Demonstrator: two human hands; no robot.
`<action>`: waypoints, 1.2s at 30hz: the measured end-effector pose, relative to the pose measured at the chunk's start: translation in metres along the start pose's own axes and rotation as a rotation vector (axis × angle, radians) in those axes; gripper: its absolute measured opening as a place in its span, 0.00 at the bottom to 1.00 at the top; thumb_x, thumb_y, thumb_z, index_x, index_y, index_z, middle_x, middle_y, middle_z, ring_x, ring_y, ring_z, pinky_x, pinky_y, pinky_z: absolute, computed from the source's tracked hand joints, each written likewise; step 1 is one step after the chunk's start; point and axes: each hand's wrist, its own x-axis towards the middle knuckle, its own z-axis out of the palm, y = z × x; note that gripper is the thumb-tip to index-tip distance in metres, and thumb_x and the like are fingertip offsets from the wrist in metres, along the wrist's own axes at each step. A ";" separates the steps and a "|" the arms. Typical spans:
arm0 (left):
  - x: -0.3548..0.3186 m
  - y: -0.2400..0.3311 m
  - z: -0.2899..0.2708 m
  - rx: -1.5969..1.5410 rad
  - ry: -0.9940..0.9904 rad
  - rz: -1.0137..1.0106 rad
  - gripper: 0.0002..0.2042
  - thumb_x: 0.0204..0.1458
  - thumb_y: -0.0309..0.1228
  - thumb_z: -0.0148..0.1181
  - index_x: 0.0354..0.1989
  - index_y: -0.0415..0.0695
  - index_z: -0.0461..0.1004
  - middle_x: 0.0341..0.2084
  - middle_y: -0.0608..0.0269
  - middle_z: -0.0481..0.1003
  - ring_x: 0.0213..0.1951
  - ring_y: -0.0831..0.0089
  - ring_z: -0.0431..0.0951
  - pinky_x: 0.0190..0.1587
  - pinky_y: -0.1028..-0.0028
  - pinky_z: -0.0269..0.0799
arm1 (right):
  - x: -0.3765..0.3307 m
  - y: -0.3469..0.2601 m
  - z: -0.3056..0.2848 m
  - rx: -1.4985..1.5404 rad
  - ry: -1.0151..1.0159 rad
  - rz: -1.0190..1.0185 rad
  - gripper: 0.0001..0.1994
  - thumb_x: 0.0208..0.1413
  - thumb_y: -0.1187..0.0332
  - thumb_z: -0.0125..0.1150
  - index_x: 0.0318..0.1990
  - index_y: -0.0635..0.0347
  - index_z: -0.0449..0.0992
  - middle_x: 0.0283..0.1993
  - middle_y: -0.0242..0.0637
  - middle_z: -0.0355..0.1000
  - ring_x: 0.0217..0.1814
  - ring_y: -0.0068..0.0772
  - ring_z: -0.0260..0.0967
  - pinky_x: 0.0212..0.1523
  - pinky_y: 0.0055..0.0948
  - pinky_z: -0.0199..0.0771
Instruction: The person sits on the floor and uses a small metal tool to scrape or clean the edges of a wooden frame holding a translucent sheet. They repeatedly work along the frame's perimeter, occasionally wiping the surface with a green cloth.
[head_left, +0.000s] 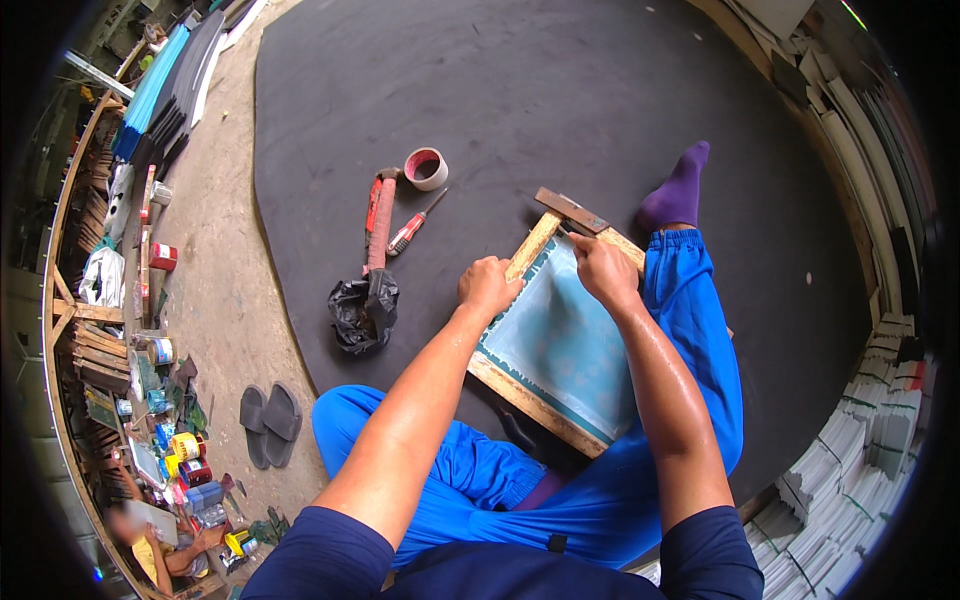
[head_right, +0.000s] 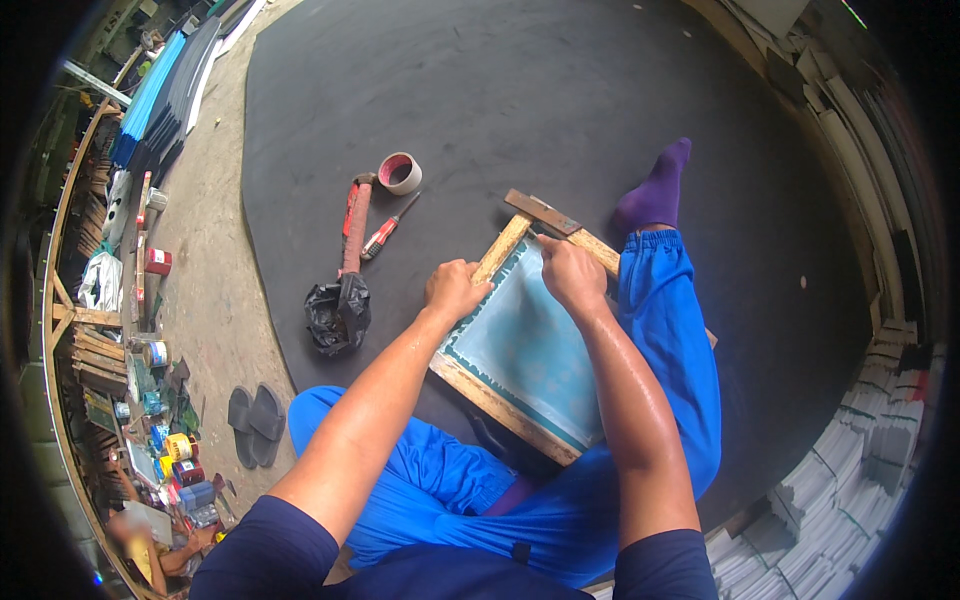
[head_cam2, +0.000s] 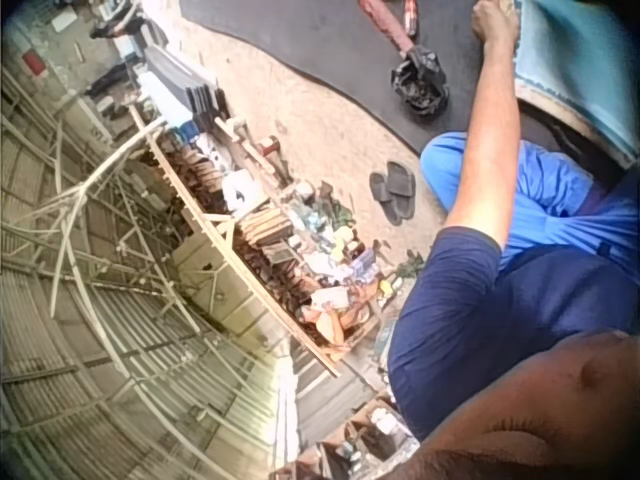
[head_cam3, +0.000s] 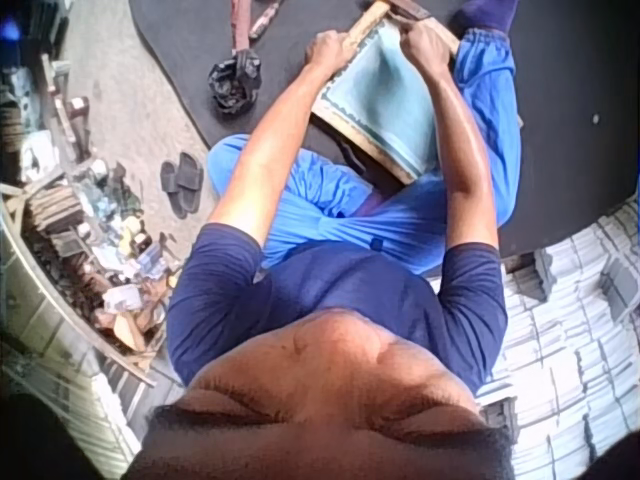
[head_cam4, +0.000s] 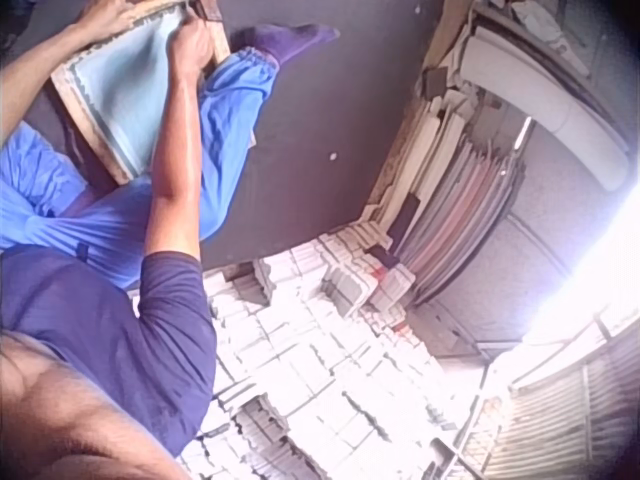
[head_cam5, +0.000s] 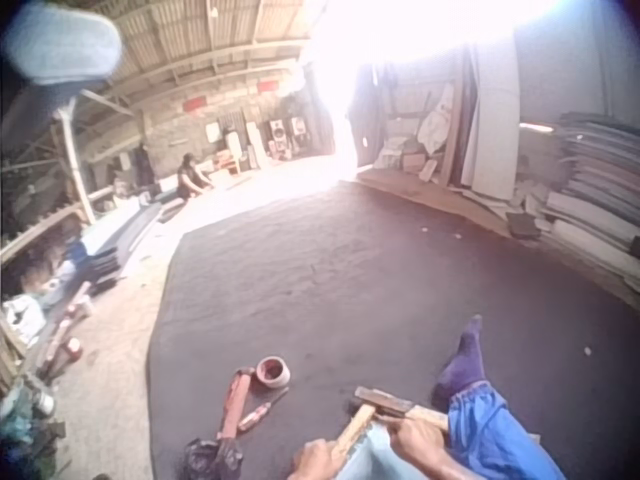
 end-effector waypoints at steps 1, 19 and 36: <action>0.000 0.000 0.001 -0.003 0.004 0.005 0.18 0.48 0.46 0.71 0.44 0.49 0.84 0.37 0.53 0.80 0.44 0.51 0.82 0.49 0.55 0.76 | 0.002 0.003 0.003 0.000 0.010 -0.008 0.18 0.63 0.64 0.53 0.59 0.41 0.81 0.42 0.49 0.82 0.47 0.52 0.80 0.49 0.49 0.78; 0.001 0.005 -0.002 0.009 0.012 0.017 0.17 0.48 0.45 0.72 0.40 0.46 0.84 0.36 0.52 0.81 0.43 0.50 0.82 0.47 0.54 0.77 | 0.004 0.003 0.013 -0.089 0.059 -0.082 0.18 0.62 0.70 0.49 0.53 0.48 0.84 0.38 0.51 0.82 0.42 0.51 0.82 0.41 0.52 0.80; 0.002 0.000 0.001 0.042 -0.008 0.019 0.18 0.48 0.45 0.72 0.42 0.47 0.84 0.37 0.51 0.81 0.44 0.50 0.82 0.48 0.54 0.77 | 0.003 0.014 0.021 0.171 -0.041 -0.001 0.18 0.68 0.59 0.51 0.60 0.44 0.79 0.42 0.55 0.80 0.48 0.56 0.79 0.51 0.52 0.77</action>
